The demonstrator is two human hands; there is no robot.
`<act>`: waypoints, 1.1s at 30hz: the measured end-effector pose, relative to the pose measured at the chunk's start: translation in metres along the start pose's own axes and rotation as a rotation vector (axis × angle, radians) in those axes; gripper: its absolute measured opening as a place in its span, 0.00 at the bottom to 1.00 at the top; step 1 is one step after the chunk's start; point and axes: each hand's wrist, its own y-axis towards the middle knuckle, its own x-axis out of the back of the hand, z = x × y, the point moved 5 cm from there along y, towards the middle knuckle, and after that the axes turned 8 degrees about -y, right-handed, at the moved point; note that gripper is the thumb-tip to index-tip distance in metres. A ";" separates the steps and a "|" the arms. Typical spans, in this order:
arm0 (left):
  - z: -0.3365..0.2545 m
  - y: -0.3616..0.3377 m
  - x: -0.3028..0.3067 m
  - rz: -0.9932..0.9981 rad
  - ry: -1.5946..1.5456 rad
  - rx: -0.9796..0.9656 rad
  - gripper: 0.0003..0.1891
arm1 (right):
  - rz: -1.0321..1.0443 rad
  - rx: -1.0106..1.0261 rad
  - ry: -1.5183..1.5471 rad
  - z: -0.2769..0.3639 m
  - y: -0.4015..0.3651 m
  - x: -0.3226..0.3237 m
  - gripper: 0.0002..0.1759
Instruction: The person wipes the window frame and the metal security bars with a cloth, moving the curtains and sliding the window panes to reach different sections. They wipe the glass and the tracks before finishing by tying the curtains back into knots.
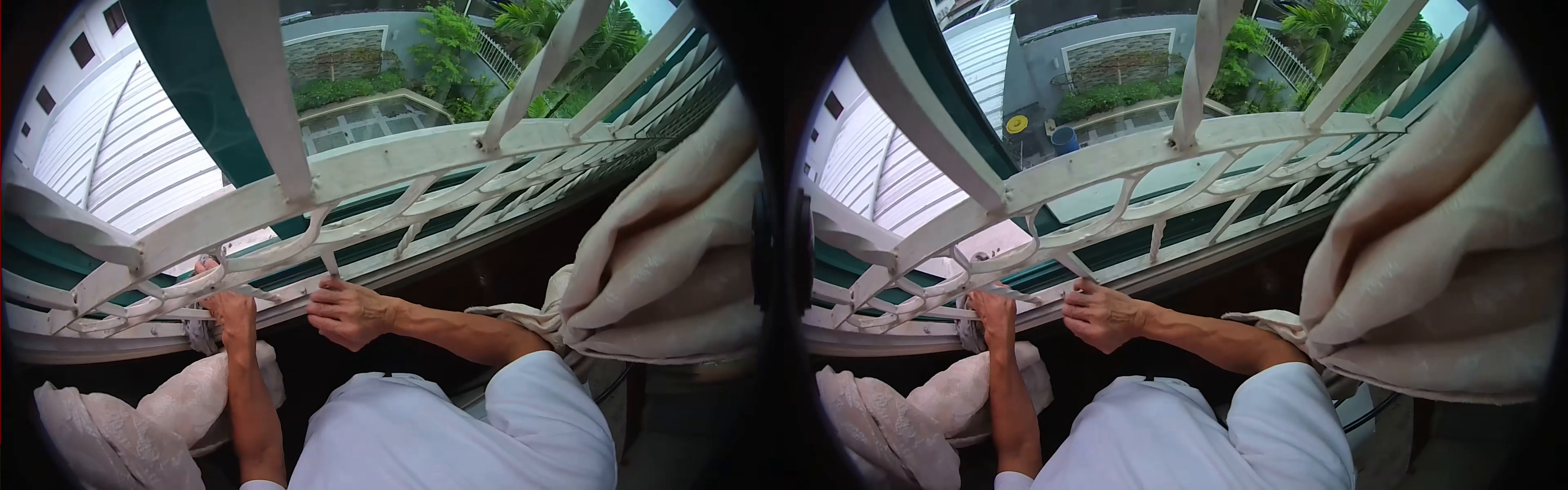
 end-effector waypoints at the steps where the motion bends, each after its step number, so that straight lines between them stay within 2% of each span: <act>1: -0.007 0.005 0.022 -0.120 -0.192 0.101 0.27 | -0.039 -0.045 0.022 -0.005 -0.003 0.021 0.10; 2: -0.008 0.009 0.041 -0.242 -0.371 0.212 0.28 | 0.025 -0.118 0.003 -0.012 -0.013 0.036 0.10; 3: -0.009 0.017 0.051 -0.200 -0.425 0.207 0.24 | 0.083 -0.173 0.000 -0.021 -0.023 0.047 0.10; 4: 0.001 0.017 0.031 -0.249 -0.345 0.147 0.21 | 0.033 -0.218 -0.011 -0.033 -0.032 0.053 0.10; 5: 0.015 0.014 0.012 -0.299 -0.720 0.128 0.16 | 0.048 -0.254 -0.020 -0.041 -0.033 0.061 0.10; 6: 0.040 0.001 0.019 -0.358 -0.635 0.229 0.16 | -0.016 -0.291 0.035 -0.053 -0.032 0.060 0.11; 8: -0.035 -0.001 0.045 -0.588 -0.392 -0.566 0.14 | -0.007 -0.245 0.081 -0.056 -0.022 0.057 0.11; 9: -0.042 0.003 0.084 -0.534 -0.721 -0.604 0.13 | 0.005 -0.246 0.062 -0.057 -0.020 0.054 0.11; 10: -0.040 0.001 0.087 -0.643 -0.499 -0.653 0.13 | 0.020 -0.258 0.031 -0.060 -0.020 0.052 0.11; 12: -0.015 0.004 0.045 -0.500 -0.576 -0.458 0.13 | 0.057 -0.226 0.039 -0.061 -0.019 0.049 0.12; 13: -0.015 -0.001 0.045 -0.510 -0.564 -0.440 0.13 | 0.051 -0.210 0.068 -0.061 -0.022 0.046 0.12; 16: -0.025 -0.007 0.034 -0.413 -0.298 -0.280 0.15 | 0.039 -0.212 0.090 -0.052 -0.025 0.041 0.10; 19: -0.039 -0.007 0.034 -0.425 -0.384 -0.365 0.14 | 0.199 -0.095 0.164 -0.031 -0.025 0.028 0.09; 24: -0.036 0.010 0.025 -0.376 -0.340 -0.354 0.13 | 0.220 -0.001 0.295 -0.010 0.000 0.015 0.12; 26: -0.038 0.002 0.015 -0.350 -0.279 -0.360 0.13 | 0.185 -0.072 0.344 -0.012 0.017 0.011 0.17; 27: -0.037 0.003 0.005 -0.246 -0.150 -0.424 0.11 | 0.169 -0.064 0.374 -0.009 0.023 0.010 0.20; 28: -0.040 -0.005 0.043 -0.246 -0.140 -0.409 0.11 | 0.165 -0.050 0.386 -0.005 0.026 0.009 0.20; 29: -0.038 -0.013 0.100 0.029 -0.571 -0.117 0.11 | 0.189 -0.031 0.420 0.001 0.029 0.004 0.20; 30: -0.035 -0.024 0.123 0.305 -0.988 0.193 0.11 | 0.212 -0.013 0.453 0.007 0.033 -0.001 0.20; 31: -0.024 -0.030 0.094 0.186 -1.004 -0.056 0.13 | 0.210 -0.008 0.459 0.013 0.037 -0.003 0.20; 33: -0.014 -0.065 0.137 0.011 -1.378 -0.192 0.14 | 0.200 -0.089 0.561 0.023 0.045 -0.005 0.20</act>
